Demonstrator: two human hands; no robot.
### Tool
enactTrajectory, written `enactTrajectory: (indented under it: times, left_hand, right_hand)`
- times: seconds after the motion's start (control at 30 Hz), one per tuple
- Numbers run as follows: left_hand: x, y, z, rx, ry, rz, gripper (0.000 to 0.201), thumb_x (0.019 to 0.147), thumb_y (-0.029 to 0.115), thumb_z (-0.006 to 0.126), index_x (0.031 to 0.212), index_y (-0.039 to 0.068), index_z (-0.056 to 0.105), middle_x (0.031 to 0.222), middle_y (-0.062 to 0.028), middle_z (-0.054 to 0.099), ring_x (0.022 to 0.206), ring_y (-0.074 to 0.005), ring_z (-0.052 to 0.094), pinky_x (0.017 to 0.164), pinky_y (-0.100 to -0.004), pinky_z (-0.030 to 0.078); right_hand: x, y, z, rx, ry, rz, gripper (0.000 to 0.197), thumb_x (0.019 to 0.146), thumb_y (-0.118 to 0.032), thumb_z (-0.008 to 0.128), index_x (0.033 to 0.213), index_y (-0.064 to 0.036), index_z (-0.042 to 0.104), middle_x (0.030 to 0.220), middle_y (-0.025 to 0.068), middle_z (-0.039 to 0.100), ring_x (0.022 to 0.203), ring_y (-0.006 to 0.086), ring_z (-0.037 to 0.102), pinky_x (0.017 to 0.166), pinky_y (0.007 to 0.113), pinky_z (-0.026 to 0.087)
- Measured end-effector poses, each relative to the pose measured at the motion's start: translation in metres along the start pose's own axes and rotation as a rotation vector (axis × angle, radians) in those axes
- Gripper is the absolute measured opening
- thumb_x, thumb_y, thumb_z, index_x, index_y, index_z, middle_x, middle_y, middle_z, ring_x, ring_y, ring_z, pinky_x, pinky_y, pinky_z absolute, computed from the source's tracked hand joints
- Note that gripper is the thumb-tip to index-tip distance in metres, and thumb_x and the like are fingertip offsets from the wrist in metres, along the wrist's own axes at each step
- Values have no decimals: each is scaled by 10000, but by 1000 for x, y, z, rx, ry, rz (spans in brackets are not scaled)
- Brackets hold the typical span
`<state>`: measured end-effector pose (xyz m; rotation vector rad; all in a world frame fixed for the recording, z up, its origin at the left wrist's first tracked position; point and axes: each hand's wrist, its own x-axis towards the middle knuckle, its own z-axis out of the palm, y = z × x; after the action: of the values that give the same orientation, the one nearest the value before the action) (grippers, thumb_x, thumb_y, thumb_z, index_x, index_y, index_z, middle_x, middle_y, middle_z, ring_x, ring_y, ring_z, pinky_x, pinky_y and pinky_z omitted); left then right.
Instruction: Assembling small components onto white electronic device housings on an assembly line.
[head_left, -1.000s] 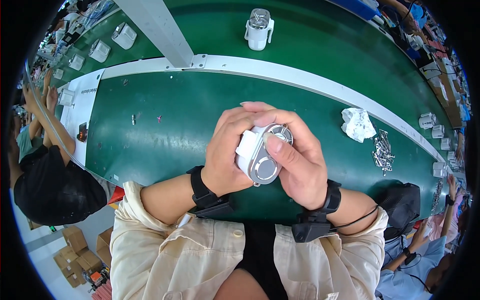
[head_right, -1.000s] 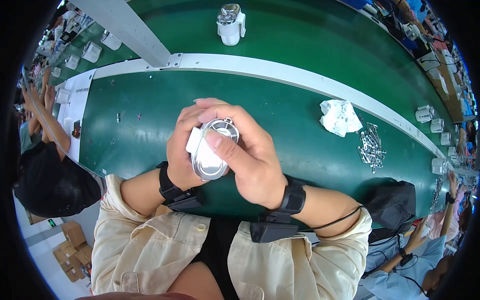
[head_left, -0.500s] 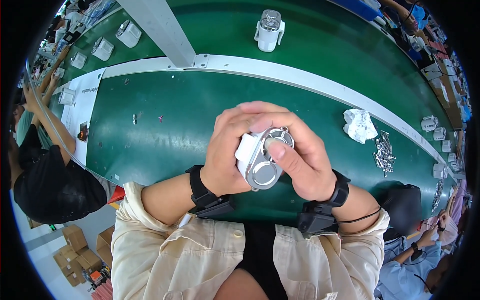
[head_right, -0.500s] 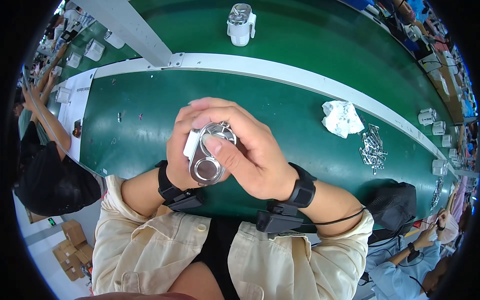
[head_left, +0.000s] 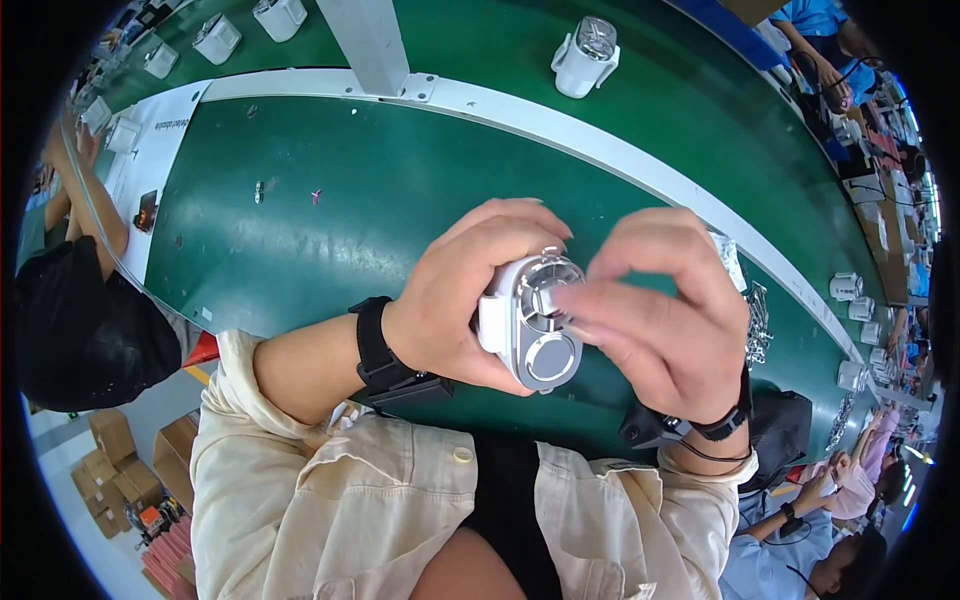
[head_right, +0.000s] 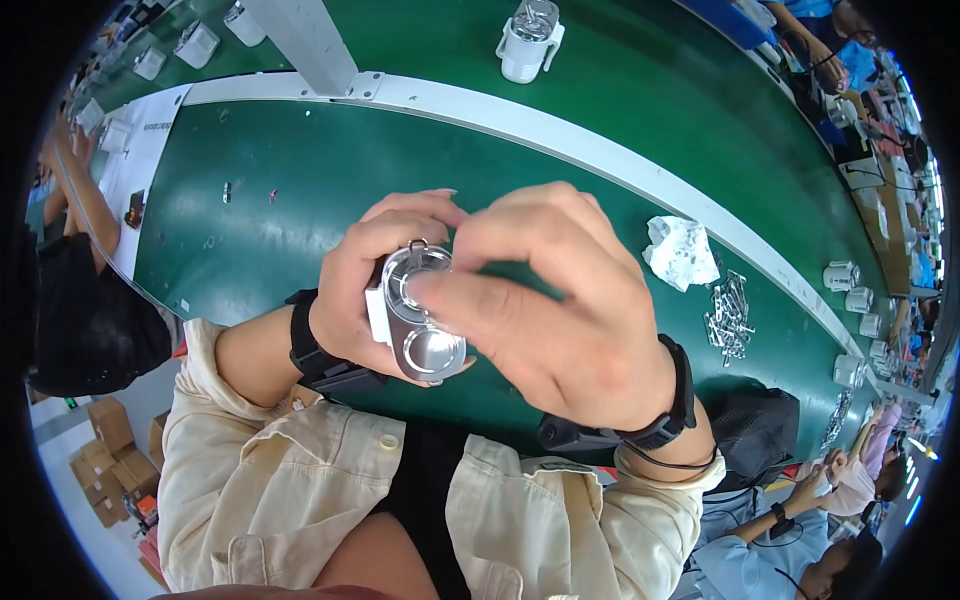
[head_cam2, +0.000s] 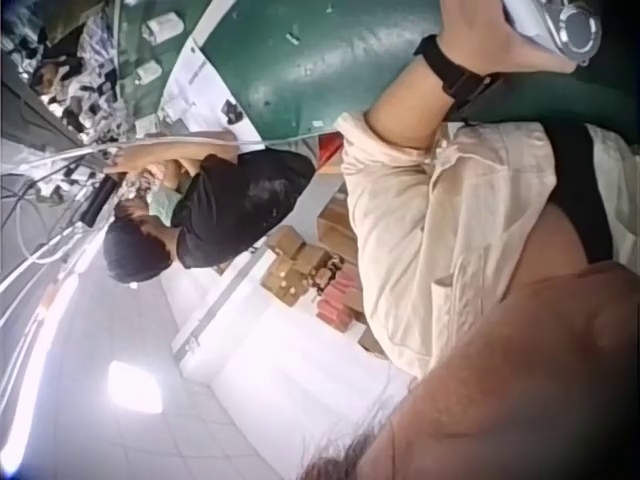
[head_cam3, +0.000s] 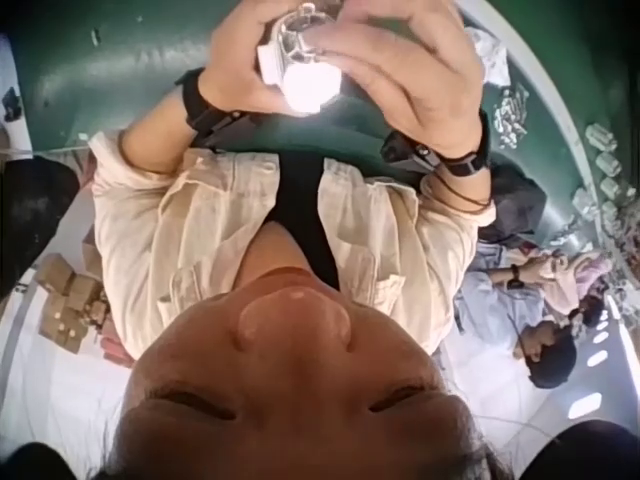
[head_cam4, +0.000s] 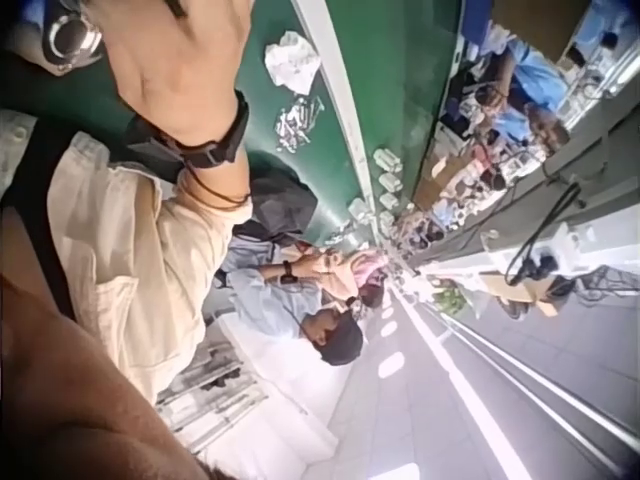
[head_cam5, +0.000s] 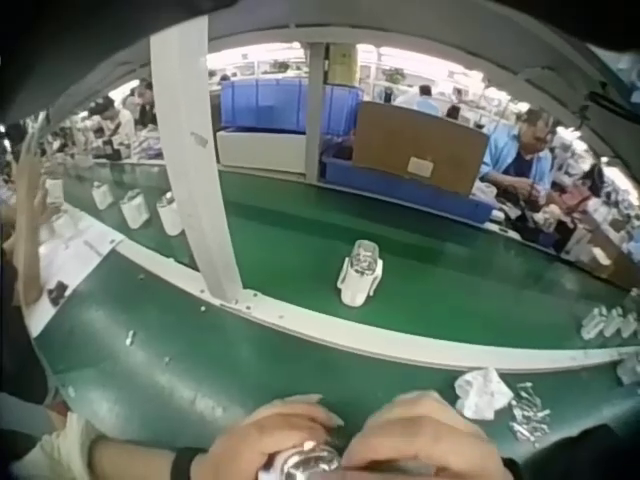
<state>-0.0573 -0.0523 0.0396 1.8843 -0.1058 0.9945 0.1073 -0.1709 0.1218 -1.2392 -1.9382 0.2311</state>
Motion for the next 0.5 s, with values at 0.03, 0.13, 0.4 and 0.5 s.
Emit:
enactTrajectory:
  times: [0.03,0.13,0.4,0.5]
  left_hand:
    - [1,0,0,13,-14,30,800,512,243,898,1173,35,498,1069,-131,601,1000,-328,602,927,-468,466]
    - [1,0,3,19,4,51,775,523,244,897,1159,30,509,1053,-130,612,952,-326,618,939,-481,466]
    - [1,1,5,91,-16,76,755,540,245,895,1151,18,514,1043,-135,616,885,-321,631,865,-456,509]
    - [1,1,6,111,-26,82,751,544,238,894,1152,15,514,1037,-135,617,871,-322,629,813,-431,520]
  right_hand:
    - [1,-4,0,-48,12,-16,280,752,-107,728,1013,-18,677,969,108,578,827,259,568,707,373,461]
    - [0,-9,0,-143,39,-39,266,673,-108,765,917,-23,702,842,83,567,728,251,542,632,372,432]
    - [0,-8,-4,-171,0,-55,281,638,-81,775,887,2,673,823,97,581,689,258,537,599,359,425]
    - [-1,-10,-5,-175,-11,-8,275,633,-46,768,879,16,664,825,107,589,687,267,544,579,356,430]
